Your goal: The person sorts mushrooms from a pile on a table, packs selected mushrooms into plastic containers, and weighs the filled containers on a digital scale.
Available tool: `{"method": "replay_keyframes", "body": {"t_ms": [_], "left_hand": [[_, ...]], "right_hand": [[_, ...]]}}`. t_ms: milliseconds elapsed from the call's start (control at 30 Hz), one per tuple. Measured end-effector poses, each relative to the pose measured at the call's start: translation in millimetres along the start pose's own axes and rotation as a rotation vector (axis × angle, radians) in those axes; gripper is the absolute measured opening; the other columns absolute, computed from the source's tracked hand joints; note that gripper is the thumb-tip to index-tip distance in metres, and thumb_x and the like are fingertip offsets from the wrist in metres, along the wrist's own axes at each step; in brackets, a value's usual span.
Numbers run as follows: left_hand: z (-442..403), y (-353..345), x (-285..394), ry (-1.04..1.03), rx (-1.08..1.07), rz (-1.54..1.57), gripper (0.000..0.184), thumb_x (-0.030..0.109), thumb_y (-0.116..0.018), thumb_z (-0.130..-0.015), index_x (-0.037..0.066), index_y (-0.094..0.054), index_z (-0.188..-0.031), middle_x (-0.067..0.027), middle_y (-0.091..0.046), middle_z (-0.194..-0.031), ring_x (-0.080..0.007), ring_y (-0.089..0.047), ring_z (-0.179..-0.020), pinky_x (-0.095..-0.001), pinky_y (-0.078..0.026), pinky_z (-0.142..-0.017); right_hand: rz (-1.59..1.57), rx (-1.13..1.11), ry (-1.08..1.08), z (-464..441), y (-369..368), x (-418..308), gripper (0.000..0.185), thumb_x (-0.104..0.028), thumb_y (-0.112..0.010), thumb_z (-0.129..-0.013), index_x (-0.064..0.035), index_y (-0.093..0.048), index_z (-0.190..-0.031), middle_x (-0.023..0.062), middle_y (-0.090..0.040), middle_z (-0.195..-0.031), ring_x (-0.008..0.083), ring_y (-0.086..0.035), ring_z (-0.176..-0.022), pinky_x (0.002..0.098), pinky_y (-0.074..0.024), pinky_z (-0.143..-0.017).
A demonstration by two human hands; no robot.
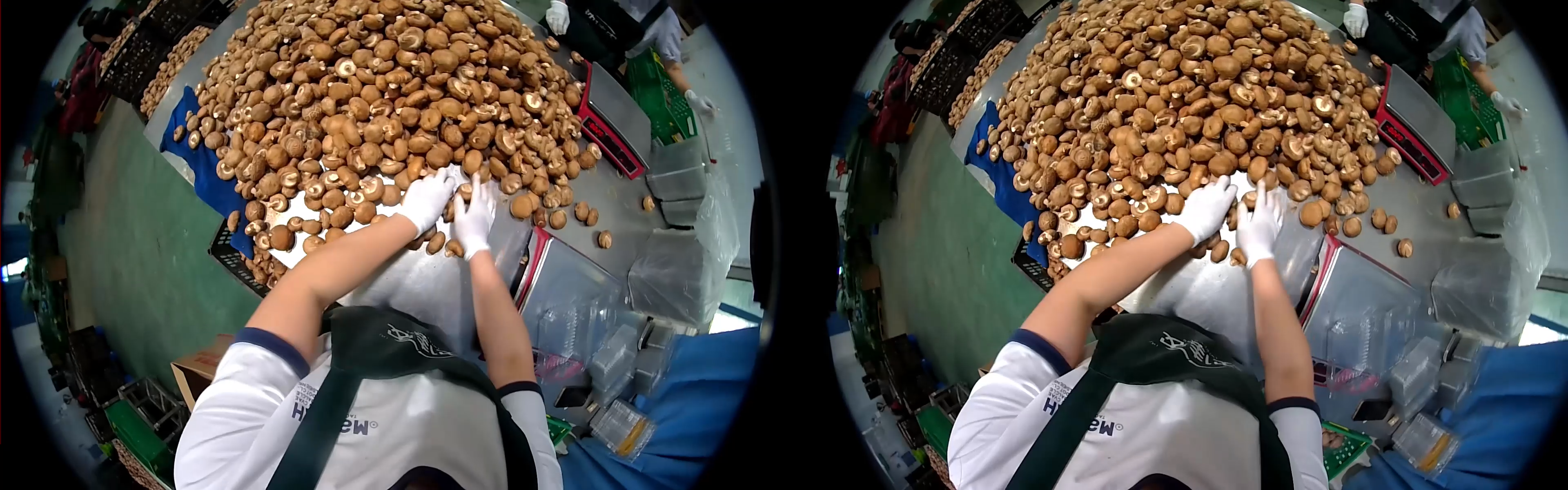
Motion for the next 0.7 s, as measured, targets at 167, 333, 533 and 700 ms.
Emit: {"method": "replay_keyframes", "body": {"t_ms": [167, 333, 533, 700], "left_hand": [[77, 27, -34, 0.036, -0.058, 0.166, 0.039, 0.018, -0.066, -0.081, 0.012, -0.057, -0.118, -0.0142, -0.055, -0.106, -0.0321, -0.059, -0.101, -0.0419, -0.050, -0.082], [136, 40, -35, 0.227, 0.068, 0.427, 0.038, 0.014, -0.074, -0.077, 0.008, -0.060, -0.112, -0.0129, -0.058, -0.110, -0.0315, -0.058, -0.104, -0.0380, -0.049, -0.090], [161, 40, -45, 0.703, 0.085, 1.552, 0.026, 0.017, -0.066, -0.094, 0.002, -0.058, -0.113, -0.0036, -0.067, -0.101, -0.0091, -0.062, -0.090, -0.0228, -0.050, -0.079], [172, 38, -55, 0.682, 0.100, 1.853, 0.040, 0.019, -0.057, -0.098, 0.008, -0.048, -0.136, -0.0063, -0.059, -0.122, -0.0137, -0.060, -0.108, -0.0287, -0.050, -0.089]], "right_hand": [[-0.131, -0.155, 0.267, 67, 11, -44, 0.041, -0.024, -0.065, -0.086, -0.0096, -0.063, -0.125, 0.0131, -0.050, -0.140, 0.0368, -0.048, -0.123, 0.0452, -0.0377, -0.107], [-0.404, -0.273, 0.302, 82, 21, -64, 0.034, -0.019, -0.071, -0.082, -0.0078, -0.068, -0.115, 0.0117, -0.065, -0.117, 0.0335, -0.055, -0.113, 0.0421, -0.0424, -0.101], [-0.237, 0.013, 0.388, -39, 14, -90, 0.043, -0.021, -0.061, -0.090, -0.0096, -0.056, -0.131, 0.0150, -0.056, -0.133, 0.0326, -0.049, -0.124, 0.0422, -0.0357, -0.107], [-0.005, -0.087, 0.375, -1, -18, -81, 0.048, -0.016, -0.064, -0.085, -0.0152, -0.056, -0.132, 0.0127, -0.052, -0.131, 0.0368, -0.048, -0.118, 0.0467, -0.0380, -0.104]]}}
Point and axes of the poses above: each hand's wrist, its own z-axis away from the middle knuckle, its own y-axis out of the back of the hand, x = y × z, the point moved 2 cm from there along -z, towards the middle knuckle
